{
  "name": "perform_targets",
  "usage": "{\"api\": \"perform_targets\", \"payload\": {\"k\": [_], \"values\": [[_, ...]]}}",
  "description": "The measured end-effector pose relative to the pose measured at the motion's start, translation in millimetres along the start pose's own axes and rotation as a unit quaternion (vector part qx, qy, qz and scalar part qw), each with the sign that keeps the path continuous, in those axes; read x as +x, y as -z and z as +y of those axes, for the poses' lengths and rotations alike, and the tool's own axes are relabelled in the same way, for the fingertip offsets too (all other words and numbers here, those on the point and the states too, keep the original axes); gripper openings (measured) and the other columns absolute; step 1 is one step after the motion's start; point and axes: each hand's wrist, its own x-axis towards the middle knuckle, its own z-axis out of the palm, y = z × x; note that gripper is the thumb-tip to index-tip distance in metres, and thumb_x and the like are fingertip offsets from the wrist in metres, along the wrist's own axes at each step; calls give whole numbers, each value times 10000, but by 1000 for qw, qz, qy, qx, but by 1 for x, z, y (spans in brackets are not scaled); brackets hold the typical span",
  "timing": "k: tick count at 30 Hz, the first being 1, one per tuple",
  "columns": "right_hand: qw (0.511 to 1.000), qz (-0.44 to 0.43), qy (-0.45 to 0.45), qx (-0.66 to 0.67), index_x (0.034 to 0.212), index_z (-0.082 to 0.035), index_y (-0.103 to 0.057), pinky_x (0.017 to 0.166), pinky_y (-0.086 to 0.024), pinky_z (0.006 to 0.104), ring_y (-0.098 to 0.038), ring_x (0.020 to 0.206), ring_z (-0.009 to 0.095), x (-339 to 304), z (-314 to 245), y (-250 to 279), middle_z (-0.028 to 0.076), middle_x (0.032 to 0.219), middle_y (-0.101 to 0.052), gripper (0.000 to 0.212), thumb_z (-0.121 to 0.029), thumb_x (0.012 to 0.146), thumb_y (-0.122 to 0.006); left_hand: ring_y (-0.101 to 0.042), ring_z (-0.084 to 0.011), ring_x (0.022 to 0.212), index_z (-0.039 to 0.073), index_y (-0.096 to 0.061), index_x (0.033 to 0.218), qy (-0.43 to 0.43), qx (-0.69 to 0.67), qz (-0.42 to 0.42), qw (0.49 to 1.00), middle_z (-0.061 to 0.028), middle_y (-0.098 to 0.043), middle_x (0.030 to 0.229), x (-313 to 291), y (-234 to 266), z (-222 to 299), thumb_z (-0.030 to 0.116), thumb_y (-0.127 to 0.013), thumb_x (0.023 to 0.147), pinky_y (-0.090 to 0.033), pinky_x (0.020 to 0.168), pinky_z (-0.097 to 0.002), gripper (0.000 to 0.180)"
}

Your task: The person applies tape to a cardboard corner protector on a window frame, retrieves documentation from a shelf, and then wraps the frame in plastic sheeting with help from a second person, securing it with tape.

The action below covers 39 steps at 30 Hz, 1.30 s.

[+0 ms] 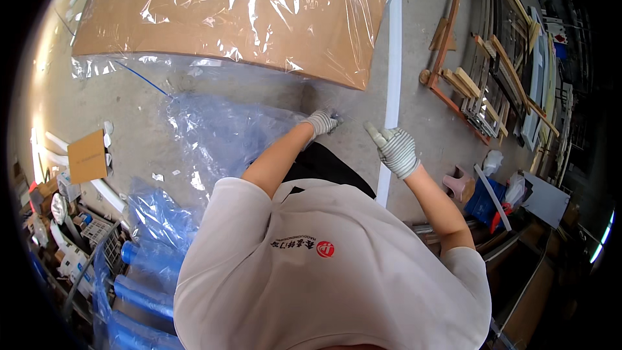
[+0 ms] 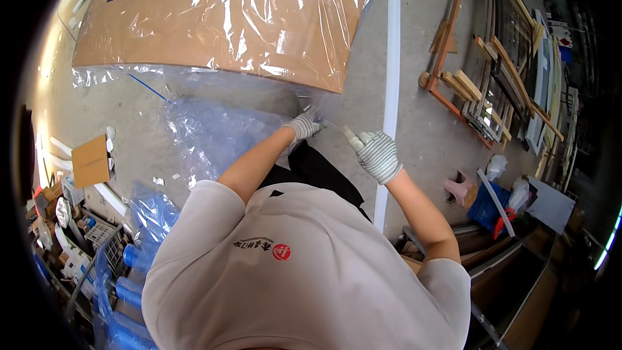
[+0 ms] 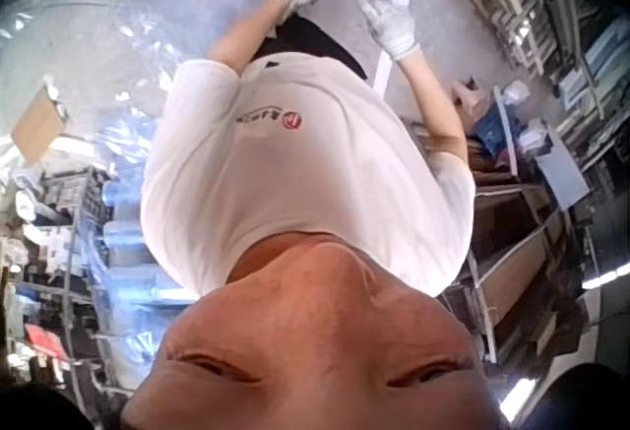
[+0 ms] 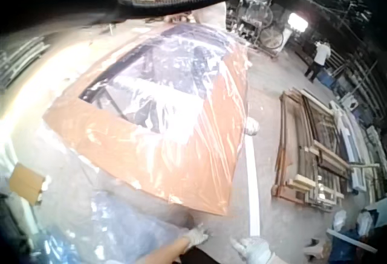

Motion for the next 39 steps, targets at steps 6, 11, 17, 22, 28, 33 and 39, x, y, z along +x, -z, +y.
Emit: {"api": "perform_targets", "payload": {"k": [6,11,17,22,28,33,39], "values": [[997,-70,-2,-24,1134,-103,-506,533,-462,374,-609,645,233,62,-8,-60,72,732,-607,352,-106,789,-438,-415,-124,424,44,-575,763,28,-217,8,976,-33,-492,553,-75,3,63,275,-530,836,-343,400,-249,247],[923,-354,-134,66,1055,-101,-582,714,-468,465,-606,881,323,-23,68,-141,164,927,-628,327,-273,882,-364,-418,-100,441,53,-560,736,47,-158,28,986,-26,-508,566,-163,30,45,345,-484,879,-373,451,-236,334],[830,-418,-335,157,990,-64,-635,732,-480,413,-606,883,313,-122,103,-155,155,950,-629,296,-236,819,-465,-368,-124,401,62,-554,705,170,-280,304,895,-2,-376,479,-251,108,-61,320,-489,887,-457,478,-297,322],[648,-35,-570,505,855,31,-587,499,-477,391,-585,534,249,-49,123,-166,187,718,-613,267,-216,779,-520,-358,-151,410,64,-553,743,238,-209,286,904,-3,-336,464,-258,103,-58,327,-444,906,-453,545,-323,327],[337,287,-438,783,996,-18,-556,412,-428,263,-495,442,115,116,175,-92,89,742,-637,245,-202,862,-465,-415,-115,436,56,-577,741,265,-136,315,901,8,-409,485,-254,47,20,309,-530,871,-396,445,-289,289],[341,327,-360,805,1032,-23,-565,409,-420,235,-511,481,86,240,230,-83,77,776,-633,251,-194,882,-458,-387,-109,418,52,-580,753,262,-143,355,886,6,-394,476,-230,31,44,278,-516,882,-407,447,-284,268],[715,141,-284,623,1088,-30,-541,722,-427,280,-527,777,162,363,257,-142,10,928,-599,286,-211,909,-410,-509,-122,469,63,-576,798,209,-230,514,800,-39,-542,583,-187,-1,117,338,-490,886,-344,392,-232,302]]}}
